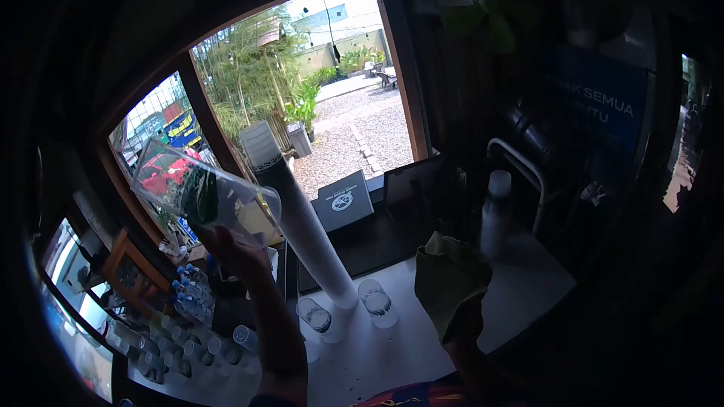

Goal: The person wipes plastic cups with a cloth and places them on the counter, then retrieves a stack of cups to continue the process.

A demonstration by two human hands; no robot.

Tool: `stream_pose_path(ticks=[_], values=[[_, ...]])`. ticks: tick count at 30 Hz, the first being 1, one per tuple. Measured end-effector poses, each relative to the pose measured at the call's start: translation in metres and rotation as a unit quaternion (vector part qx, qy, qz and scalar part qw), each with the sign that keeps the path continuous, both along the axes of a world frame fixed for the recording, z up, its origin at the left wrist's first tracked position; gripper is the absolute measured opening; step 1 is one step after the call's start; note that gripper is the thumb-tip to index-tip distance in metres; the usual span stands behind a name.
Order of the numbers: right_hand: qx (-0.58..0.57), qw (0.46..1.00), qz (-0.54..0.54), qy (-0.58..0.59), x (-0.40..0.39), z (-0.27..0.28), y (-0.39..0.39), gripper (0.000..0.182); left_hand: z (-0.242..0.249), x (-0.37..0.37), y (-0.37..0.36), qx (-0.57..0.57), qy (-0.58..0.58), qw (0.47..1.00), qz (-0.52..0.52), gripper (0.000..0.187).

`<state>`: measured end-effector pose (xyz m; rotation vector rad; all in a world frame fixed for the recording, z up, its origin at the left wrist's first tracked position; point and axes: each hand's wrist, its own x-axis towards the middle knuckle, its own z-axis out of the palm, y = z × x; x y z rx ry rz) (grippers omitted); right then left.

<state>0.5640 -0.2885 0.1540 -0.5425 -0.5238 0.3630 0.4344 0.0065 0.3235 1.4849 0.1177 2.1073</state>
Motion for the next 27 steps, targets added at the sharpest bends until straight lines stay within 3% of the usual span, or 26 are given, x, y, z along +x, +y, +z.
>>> stream_pose_path(ticks=[1,2,3,4,5,6,7,8,9,10,11,13,15,16,17,19,21,22,23,24,25,26,27], values=[[-0.041,0.998,-0.001,-0.050,-0.010,0.006,-0.004,0.062,-0.043,0.001,-0.018,-0.004,-0.014,1.000,0.006,0.088],[-0.106,0.987,-0.007,-0.124,-0.021,0.012,-0.005,0.064,-0.074,0.001,-0.050,0.013,0.001,0.998,-0.062,0.088],[-0.178,0.959,-0.023,-0.220,-0.031,0.017,-0.005,0.066,-0.107,-0.006,-0.078,-0.019,0.097,0.990,-0.105,0.097],[-0.243,0.911,-0.048,-0.331,-0.039,0.024,-0.002,0.068,-0.131,-0.013,-0.109,-0.048,0.199,0.969,-0.137,0.107],[-0.280,0.854,-0.076,-0.433,-0.046,0.029,0.002,0.071,-0.151,-0.014,-0.146,-0.102,0.217,0.940,-0.241,0.106],[-0.297,0.809,-0.100,-0.497,-0.048,0.028,0.009,0.073,-0.175,-0.014,-0.164,-0.071,0.245,0.937,-0.240,0.104],[-0.242,0.787,-0.143,-0.550,-0.042,0.019,0.014,0.075,-0.208,-0.016,-0.173,-0.138,0.249,0.914,-0.288,0.103],[-0.268,0.843,-0.086,-0.459,-0.037,0.006,0.015,0.074,-0.205,-0.025,-0.173,-0.180,0.279,0.852,-0.405,0.095],[-0.289,0.886,-0.028,-0.362,-0.031,-0.003,0.012,0.073,-0.210,-0.035,-0.166,-0.155,0.404,0.821,-0.373,0.089],[-0.307,0.922,0.058,-0.227,-0.029,-0.005,0.009,0.071,-0.213,-0.040,-0.169,-0.187,0.412,0.790,-0.414,0.089],[-0.185,0.963,0.194,-0.031,-0.035,-0.001,0.009,0.071,-0.215,-0.047,-0.173,-0.221,0.420,0.756,-0.451,0.090],[-0.215,0.936,0.143,-0.241,-0.051,-0.026,0.012,0.078,-0.223,-0.062,-0.163,-0.184,0.445,0.793,-0.375,0.094],[-0.217,0.888,0.128,-0.385,-0.065,-0.034,0.016,0.080,-0.203,-0.062,-0.174,-0.306,0.262,0.823,-0.400,0.092],[-0.224,0.862,0.111,-0.441,-0.069,-0.029,0.017,0.077,-0.200,-0.060,-0.180,-0.326,0.237,0.833,-0.379,0.090],[-0.246,0.803,0.024,-0.542,-0.065,-0.018,0.018,0.073,-0.200,-0.059,-0.185,-0.345,0.211,0.842,-0.358,0.088],[-0.223,0.873,0.088,-0.424,-0.047,-0.024,0.025,0.068,-0.210,-0.065,-0.192,-0.302,0.399,0.828,-0.255,0.085],[-0.239,0.919,0.202,-0.239,-0.043,-0.020,0.020,0.067,-0.216,-0.069,-0.201,-0.298,0.407,0.781,-0.367,0.088],[-0.239,0.931,0.240,-0.134,-0.042,-0.015,0.017,0.066,-0.214,-0.071,-0.202,-0.297,0.400,0.784,-0.370,0.088],[-0.261,0.918,0.244,-0.175,-0.051,-0.010,0.010,0.067,-0.211,-0.074,-0.199,-0.295,0.394,0.787,-0.372,0.087],[-0.282,0.902,0.246,-0.214,-0.062,0.000,0.003,0.067,-0.208,-0.074,-0.196,-0.286,0.392,0.820,-0.302,0.086],[-0.295,0.889,0.206,-0.283,-0.063,-0.002,0.002,0.070,-0.205,-0.071,-0.194,-0.274,0.388,0.849,-0.231,0.085],[-0.307,0.872,0.161,-0.347,-0.065,-0.005,0.001,0.073,-0.200,-0.069,-0.195,-0.255,0.308,0.887,-0.230,0.083],[-0.307,0.845,0.071,-0.432,-0.062,-0.024,0.009,0.078,-0.203,-0.073,-0.195,-0.256,0.343,0.872,-0.237,0.083]])
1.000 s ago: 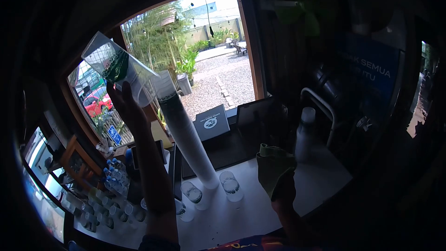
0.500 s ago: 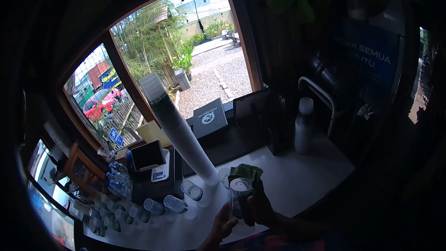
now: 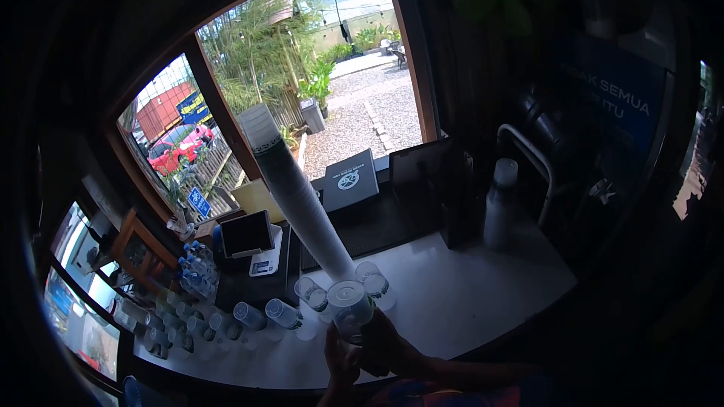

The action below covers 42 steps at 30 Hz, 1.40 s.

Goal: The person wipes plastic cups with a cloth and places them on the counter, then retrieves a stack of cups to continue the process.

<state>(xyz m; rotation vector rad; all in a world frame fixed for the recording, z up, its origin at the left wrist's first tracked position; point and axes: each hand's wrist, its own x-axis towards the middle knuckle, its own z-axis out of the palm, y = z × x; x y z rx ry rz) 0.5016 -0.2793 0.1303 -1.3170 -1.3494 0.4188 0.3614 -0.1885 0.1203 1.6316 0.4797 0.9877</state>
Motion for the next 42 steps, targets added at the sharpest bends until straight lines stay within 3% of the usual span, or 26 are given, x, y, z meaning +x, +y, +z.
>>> stream_pose_path(ticks=[1,2,4,6,7,9,10,11,12,14,15,16,18,19,20,21,22,24,26,28,30,31,33,36,39,42], values=[[0.038,0.992,-0.048,-0.112,0.003,-0.008,0.009,0.084,-0.004,-0.004,0.003,0.002,0.033,0.999,-0.019,0.084],[0.064,0.996,0.029,0.056,0.011,-0.013,0.008,0.092,-0.006,-0.005,0.005,0.003,0.062,0.997,-0.038,0.084],[0.116,0.898,0.148,0.398,0.027,0.014,0.007,0.107,-0.010,-0.004,0.005,-0.144,0.069,0.966,-0.203,0.088],[0.132,0.896,0.125,0.406,0.033,0.016,0.008,0.104,-0.016,-0.006,0.008,-0.217,0.081,0.938,-0.259,0.085],[0.122,0.887,0.071,0.440,0.025,0.008,0.005,0.104,-0.018,-0.004,0.014,-0.144,0.078,0.959,-0.231,0.084],[0.034,0.983,-0.046,0.172,0.008,0.001,0.002,0.105,-0.019,0.007,0.025,0.008,0.064,0.983,-0.174,0.081],[-0.014,0.994,-0.106,0.028,0.002,-0.004,-0.001,0.105,-0.016,0.013,0.017,0.001,0.076,0.992,-0.100,0.078],[-0.012,0.992,-0.116,0.047,0.004,-0.017,-0.002,0.105,-0.011,0.018,0.012,-0.004,0.057,0.991,-0.118,0.079],[0.034,0.985,-0.046,0.164,0.011,-0.016,-0.006,0.103,-0.008,0.021,0.010,-0.009,0.039,0.990,-0.136,0.079],[0.125,0.910,0.099,0.383,0.037,0.000,-0.006,0.099,-0.010,0.023,0.017,-0.111,0.047,0.955,-0.273,0.077],[0.185,0.856,0.126,0.466,0.047,0.012,-0.003,0.094,-0.008,0.024,0.018,-0.168,0.087,0.926,-0.327,0.078],[0.193,0.847,0.101,0.485,0.054,0.021,-0.004,0.091,-0.013,0.026,0.021,-0.221,0.108,0.900,-0.359,0.078],[0.210,0.846,0.063,0.487,0.051,0.019,-0.005,0.092,-0.020,0.033,0.029,-0.237,0.103,0.884,-0.389,0.080],[0.182,0.887,0.016,0.423,0.046,0.018,-0.007,0.092,-0.020,0.038,0.030,-0.173,0.076,0.915,-0.356,0.080],[0.151,0.921,-0.034,0.357,0.034,0.010,-0.013,0.092,-0.020,0.044,0.029,-0.110,0.048,0.940,-0.320,0.080],[0.088,0.972,-0.142,0.165,0.032,-0.042,-0.014,0.090,-0.021,0.049,0.027,-0.047,0.020,0.958,-0.282,0.080],[0.032,0.974,-0.156,0.163,0.025,-0.044,-0.018,0.088,-0.023,0.054,0.023,-0.035,0.053,0.971,-0.230,0.079],[-0.023,0.969,-0.168,0.180,0.032,-0.040,-0.025,0.082,-0.011,0.058,0.008,0.111,0.100,0.977,-0.152,0.077],[0.120,0.895,-0.056,0.425,0.055,-0.044,-0.019,0.075,-0.025,0.057,0.010,0.104,0.151,0.959,-0.216,0.072],[0.217,0.828,-0.027,0.517,0.073,-0.015,-0.022,0.072,-0.020,0.056,0.014,-0.021,0.214,0.924,-0.317,0.072],[0.245,0.805,-0.031,0.539,0.078,-0.007,-0.023,0.068,-0.009,0.057,0.021,-0.045,0.224,0.905,-0.359,0.074],[0.247,0.806,-0.041,0.537,0.074,-0.013,-0.022,0.067,-0.006,0.060,0.025,-0.053,0.227,0.896,-0.379,0.074],[0.250,0.807,-0.058,0.532,0.055,-0.036,-0.017,0.066,-0.008,0.066,0.025,0.061,0.209,0.926,-0.308,0.076],[0.106,0.916,-0.181,0.341,0.033,-0.054,-0.015,0.067,-0.013,0.079,0.014,0.186,0.159,0.948,-0.204,0.081],[0.153,0.897,-0.195,0.367,0.065,-0.032,-0.010,0.071,-0.019,0.090,0.007,0.265,0.156,0.937,-0.162,0.084],[0.160,0.880,-0.313,0.320,0.082,-0.009,-0.006,0.080,-0.015,0.099,0.005,0.219,0.170,0.939,-0.204,0.087]])
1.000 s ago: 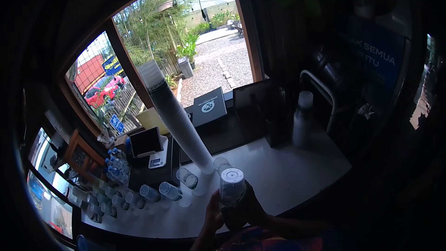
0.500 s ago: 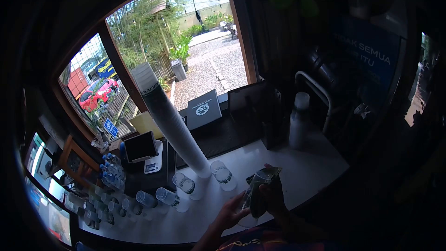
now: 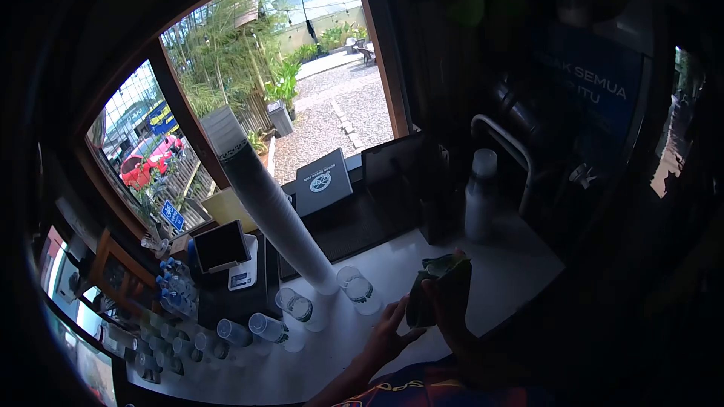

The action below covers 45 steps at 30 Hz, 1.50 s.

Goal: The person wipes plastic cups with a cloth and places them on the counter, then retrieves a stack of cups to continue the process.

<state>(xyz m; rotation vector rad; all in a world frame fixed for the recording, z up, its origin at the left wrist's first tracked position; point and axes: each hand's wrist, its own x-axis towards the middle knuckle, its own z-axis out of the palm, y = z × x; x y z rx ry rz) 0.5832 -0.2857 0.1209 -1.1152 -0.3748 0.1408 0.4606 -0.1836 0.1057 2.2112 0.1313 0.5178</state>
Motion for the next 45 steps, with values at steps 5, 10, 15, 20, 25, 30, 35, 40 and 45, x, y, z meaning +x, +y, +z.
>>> stream_pose_path(ticks=[5,10,15,20,25,30,35,40,45], values=[[-0.046,0.993,0.104,-0.042,-0.020,-0.072,-0.004,0.078,-0.028,-0.005,0.017,-0.038,-0.026,0.998,-0.033,0.077],[0.178,0.941,0.267,0.109,0.011,-0.030,-0.009,0.080,-0.048,-0.017,0.027,-0.366,0.107,0.906,-0.184,0.063],[0.167,0.945,0.262,0.106,-0.006,-0.025,-0.004,0.083,-0.065,-0.019,0.034,-0.468,0.080,0.852,-0.219,0.058],[-0.205,0.967,0.087,-0.127,-0.039,-0.084,-0.005,0.075,-0.055,-0.012,0.024,-0.262,0.005,0.964,-0.032,0.061],[-0.042,0.994,0.090,-0.054,-0.015,-0.015,-0.011,0.084,-0.061,-0.012,0.008,-0.139,0.049,0.986,-0.081,0.079],[-0.207,0.946,0.081,-0.235,-0.021,-0.048,-0.011,0.091,-0.085,0.006,0.008,-0.162,0.041,0.985,-0.037,0.077],[-0.273,0.944,0.054,-0.177,-0.017,-0.097,-0.008,0.079,-0.128,0.022,0.017,-0.116,-0.040,0.992,0.032,0.073],[-0.325,0.927,0.087,-0.166,-0.008,-0.141,-0.013,0.065,-0.120,0.042,0.025,-0.039,-0.019,0.989,0.140,0.089],[-0.282,0.933,0.078,-0.212,-0.009,-0.141,-0.025,0.056,-0.118,0.011,0.010,-0.033,0.027,0.984,0.172,0.098]])
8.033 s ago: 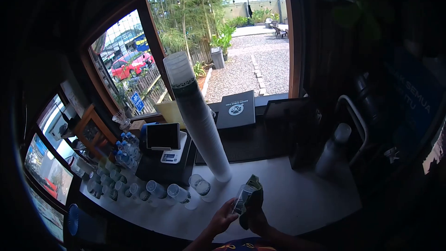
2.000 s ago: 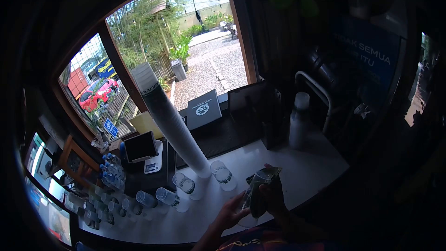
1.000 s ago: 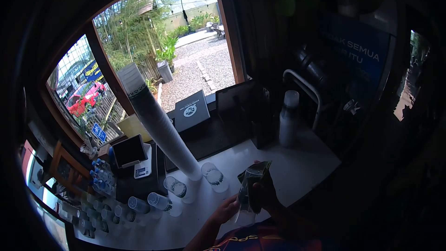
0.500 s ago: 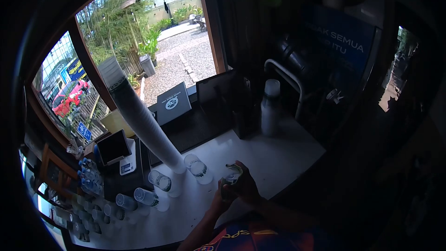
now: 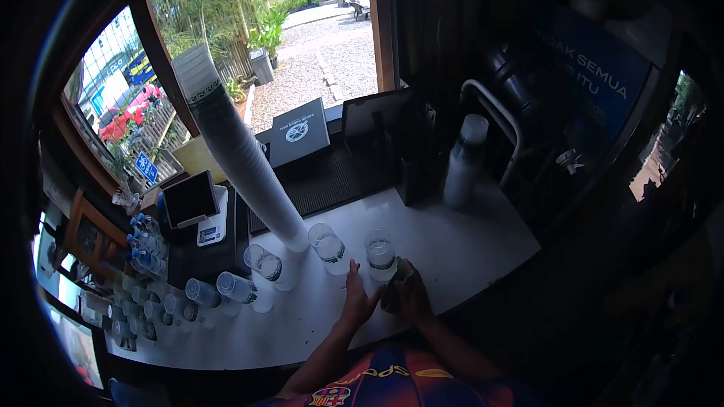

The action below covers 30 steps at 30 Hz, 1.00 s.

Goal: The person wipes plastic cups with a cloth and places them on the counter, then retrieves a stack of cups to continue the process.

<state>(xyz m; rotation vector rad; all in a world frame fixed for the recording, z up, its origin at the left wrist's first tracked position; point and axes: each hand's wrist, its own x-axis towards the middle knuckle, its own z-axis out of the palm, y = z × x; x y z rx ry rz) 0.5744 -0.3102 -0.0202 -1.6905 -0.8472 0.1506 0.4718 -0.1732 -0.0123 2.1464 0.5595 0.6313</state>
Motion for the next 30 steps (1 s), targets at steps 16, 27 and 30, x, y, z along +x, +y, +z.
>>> stream_pose_path(ticks=[16,27,30], values=[[0.066,0.977,-0.102,0.173,0.002,-0.005,-0.001,0.052,0.289,-0.026,0.209,0.246,-0.330,0.888,0.205,0.088],[0.114,0.962,-0.149,0.198,-0.003,0.001,-0.010,0.054,0.391,0.009,0.284,0.042,-0.295,0.954,-0.004,0.061],[0.135,0.954,-0.170,0.208,-0.003,0.005,-0.014,0.055,0.423,0.014,0.309,0.131,-0.320,0.931,0.119,0.073]])
